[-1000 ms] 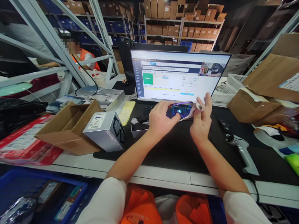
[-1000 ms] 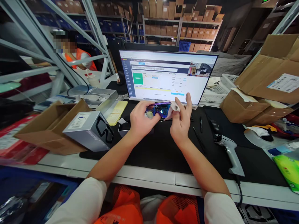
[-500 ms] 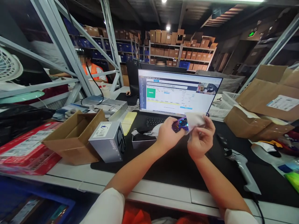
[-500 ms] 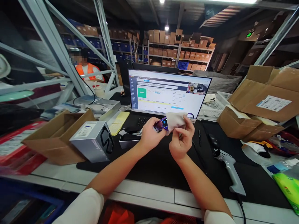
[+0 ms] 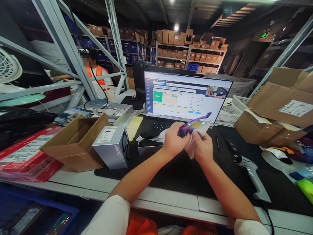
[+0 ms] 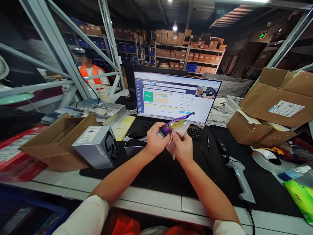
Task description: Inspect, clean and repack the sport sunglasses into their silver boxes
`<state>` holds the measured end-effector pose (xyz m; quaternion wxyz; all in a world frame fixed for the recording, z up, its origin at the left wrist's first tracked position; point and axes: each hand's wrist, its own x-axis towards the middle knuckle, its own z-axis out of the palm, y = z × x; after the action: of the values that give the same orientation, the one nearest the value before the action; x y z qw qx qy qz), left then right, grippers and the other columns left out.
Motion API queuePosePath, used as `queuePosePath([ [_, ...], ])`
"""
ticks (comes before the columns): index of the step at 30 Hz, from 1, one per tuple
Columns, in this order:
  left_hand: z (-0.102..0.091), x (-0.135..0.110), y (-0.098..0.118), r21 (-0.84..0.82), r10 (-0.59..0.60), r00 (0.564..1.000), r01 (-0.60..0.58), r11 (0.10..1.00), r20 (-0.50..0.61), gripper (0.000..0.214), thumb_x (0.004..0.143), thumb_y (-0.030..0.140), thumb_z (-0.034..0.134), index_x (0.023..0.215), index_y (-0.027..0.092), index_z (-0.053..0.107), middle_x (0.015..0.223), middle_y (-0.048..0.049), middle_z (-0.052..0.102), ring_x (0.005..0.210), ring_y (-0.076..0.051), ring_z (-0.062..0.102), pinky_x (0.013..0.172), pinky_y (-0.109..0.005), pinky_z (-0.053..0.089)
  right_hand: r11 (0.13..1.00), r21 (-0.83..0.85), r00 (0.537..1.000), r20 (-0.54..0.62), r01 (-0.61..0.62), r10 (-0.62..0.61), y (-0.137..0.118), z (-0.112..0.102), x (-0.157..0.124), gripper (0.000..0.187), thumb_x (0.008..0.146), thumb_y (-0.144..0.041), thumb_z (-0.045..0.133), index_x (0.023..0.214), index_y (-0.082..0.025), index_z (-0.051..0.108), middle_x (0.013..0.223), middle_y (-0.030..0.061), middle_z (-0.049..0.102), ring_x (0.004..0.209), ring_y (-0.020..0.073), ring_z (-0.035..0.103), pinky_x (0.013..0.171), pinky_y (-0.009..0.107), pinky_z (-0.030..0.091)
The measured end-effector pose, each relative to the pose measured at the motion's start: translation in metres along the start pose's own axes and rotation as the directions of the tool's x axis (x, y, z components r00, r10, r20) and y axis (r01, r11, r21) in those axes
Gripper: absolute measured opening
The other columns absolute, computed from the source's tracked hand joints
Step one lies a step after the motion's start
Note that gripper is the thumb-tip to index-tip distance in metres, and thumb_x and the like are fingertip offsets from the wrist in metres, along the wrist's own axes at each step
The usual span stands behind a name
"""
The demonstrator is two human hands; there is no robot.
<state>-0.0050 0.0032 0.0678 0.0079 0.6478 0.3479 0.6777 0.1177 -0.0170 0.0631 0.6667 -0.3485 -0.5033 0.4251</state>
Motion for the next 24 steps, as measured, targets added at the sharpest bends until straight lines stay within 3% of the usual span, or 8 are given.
queuePosePath([
  [5,-0.001,0.002,-0.001,0.025,0.016,0.997,-0.018,1.000,0.076,0.028,0.078,0.016,0.070,0.106,0.020,0.070,0.099,-0.0053,0.077,0.092,-0.019,0.073,0.085,-0.033,0.060,0.999,-0.039,0.999,0.040,-0.011,0.013,0.008,0.000,0.003,0.043,0.077,-0.061,0.078,0.097,-0.023,0.074,0.089,0.0081,0.075,0.094,0.0307,0.072,0.088,0.048,0.059],
  [10,0.000,-0.001,0.000,0.018,0.014,0.984,-0.018,1.000,0.179,0.037,0.081,0.017,0.072,0.117,0.022,0.071,0.112,-0.0069,0.079,0.102,-0.021,0.075,0.096,-0.037,0.061,0.991,0.134,1.000,-0.007,-0.008,0.009,-0.018,-0.007,0.009,0.049,0.079,-0.058,0.078,0.112,-0.022,0.074,0.106,0.0095,0.076,0.107,0.0307,0.071,0.095,0.048,0.058],
  [13,-0.002,-0.001,-0.001,0.021,0.047,0.987,-0.051,0.998,0.155,0.038,0.079,0.016,0.073,0.117,0.022,0.072,0.112,-0.0061,0.079,0.101,-0.022,0.076,0.095,-0.038,0.062,0.981,0.177,0.997,0.002,-0.079,0.080,-0.024,-0.007,0.005,0.053,0.085,-0.064,0.068,0.118,-0.023,0.073,0.111,0.0102,0.076,0.107,0.0306,0.072,0.093,0.047,0.059],
  [16,-0.005,0.001,-0.005,0.011,0.060,0.990,-0.062,0.998,0.130,0.036,0.080,0.016,0.072,0.115,0.022,0.073,0.111,-0.0061,0.080,0.101,-0.021,0.076,0.095,-0.037,0.062,0.989,0.117,0.995,-0.039,-0.090,0.096,-0.008,0.002,-0.002,0.052,0.081,-0.067,0.072,0.107,-0.022,0.075,0.104,0.0103,0.077,0.103,0.0309,0.073,0.091,0.045,0.059],
  [19,-0.006,0.002,-0.008,-0.010,0.037,0.990,-0.036,0.999,0.134,0.032,0.082,0.023,0.077,0.114,0.019,0.074,0.110,-0.0084,0.080,0.098,-0.022,0.077,0.092,-0.037,0.063,0.989,0.130,0.996,-0.040,-0.069,0.075,0.005,0.008,-0.001,0.043,0.071,-0.057,0.084,0.092,-0.021,0.076,0.097,0.0085,0.078,0.101,0.0306,0.073,0.094,0.046,0.058],
  [24,0.000,-0.001,-0.011,-0.014,-0.053,0.981,0.056,0.998,0.188,0.036,0.079,0.020,0.077,0.114,0.020,0.074,0.116,-0.0086,0.079,0.105,-0.024,0.076,0.096,-0.039,0.063,0.940,0.324,0.994,-0.002,-0.103,0.110,-0.013,-0.001,0.013,0.035,0.072,-0.048,0.086,0.092,-0.022,0.074,0.105,0.0072,0.077,0.111,0.0304,0.071,0.101,0.046,0.057],
])
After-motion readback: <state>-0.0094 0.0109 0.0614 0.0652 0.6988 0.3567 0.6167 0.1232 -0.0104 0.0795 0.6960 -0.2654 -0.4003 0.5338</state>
